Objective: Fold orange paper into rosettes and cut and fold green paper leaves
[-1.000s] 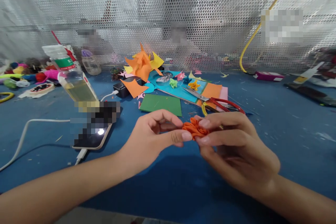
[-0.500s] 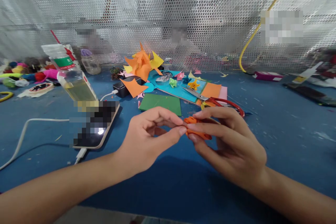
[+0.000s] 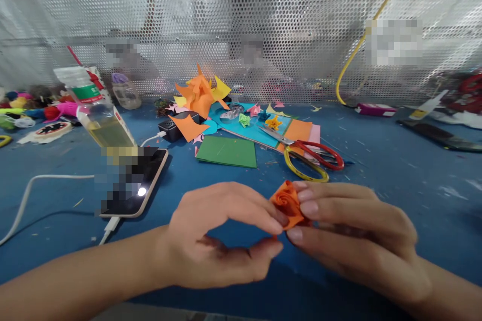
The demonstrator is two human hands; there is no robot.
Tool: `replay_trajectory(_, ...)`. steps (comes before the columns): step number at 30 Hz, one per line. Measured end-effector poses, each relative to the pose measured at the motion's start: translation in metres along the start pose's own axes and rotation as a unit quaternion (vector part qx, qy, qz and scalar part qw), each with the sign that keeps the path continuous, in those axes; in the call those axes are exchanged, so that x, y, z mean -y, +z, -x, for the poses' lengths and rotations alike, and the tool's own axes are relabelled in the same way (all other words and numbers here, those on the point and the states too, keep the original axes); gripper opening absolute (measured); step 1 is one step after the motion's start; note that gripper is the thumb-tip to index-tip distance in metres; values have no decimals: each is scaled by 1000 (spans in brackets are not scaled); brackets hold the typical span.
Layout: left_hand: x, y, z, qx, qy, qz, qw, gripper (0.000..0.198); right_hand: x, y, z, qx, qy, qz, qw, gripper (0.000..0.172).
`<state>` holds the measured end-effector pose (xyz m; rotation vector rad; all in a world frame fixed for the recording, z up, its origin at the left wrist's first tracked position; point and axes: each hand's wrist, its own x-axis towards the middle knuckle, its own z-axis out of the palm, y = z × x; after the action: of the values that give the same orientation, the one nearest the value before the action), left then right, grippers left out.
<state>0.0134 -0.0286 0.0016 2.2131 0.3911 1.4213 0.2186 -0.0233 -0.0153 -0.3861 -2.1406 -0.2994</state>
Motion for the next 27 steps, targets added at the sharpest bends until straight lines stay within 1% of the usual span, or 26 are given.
replay_trajectory(2, 1, 0, -1, 13, -1, 5, 1000, 28, 1, 2, -3, -16, 21, -12, 1000, 25)
replay_trajectory(4, 2, 0, 1, 11, -21, 9, 1000, 31, 3, 6, -8, -30, 55, -26, 998, 24)
replay_trajectory(7, 5, 2, 7, -19, -71, 17, 997, 33, 5, 12, -14, -46, 100, -56, 992, 26)
replay_trajectory(9, 6, 3, 10, -44, -120, 33, 991, 33, 5, 17, -15, -52, 127, -89, 986, 28)
replay_trajectory(13, 8, 4, 7, -72, -239, 104, 963, 29, 2, 26, -13, -54, 207, -151, 965, 25)
replay_trajectory(15, 9, 4, 3, -86, -288, 132, 945, 29, 0, 29, -13, -34, 238, -149, 959, 20)
replay_trajectory(17, 9, 3, -2, -94, -322, 144, 931, 31, -2, 28, -14, -7, 259, -131, 957, 12)
replay_trajectory(19, 9, 2, -5, -89, -345, 144, 923, 33, -4, 27, -15, 19, 273, -115, 955, 8)
replay_trajectory(21, 11, 0, -6, -73, -361, 135, 920, 32, -7, 26, -16, 40, 276, -110, 954, 8)
replay_trajectory(24, 14, -3, -6, -28, -372, 114, 921, 30, -9, 25, -17, 59, 277, -114, 952, 9)
replay_trajectory(27, 16, -5, -5, 17, -366, 75, 928, 30, -10, 25, -17, 65, 273, -113, 953, 11)
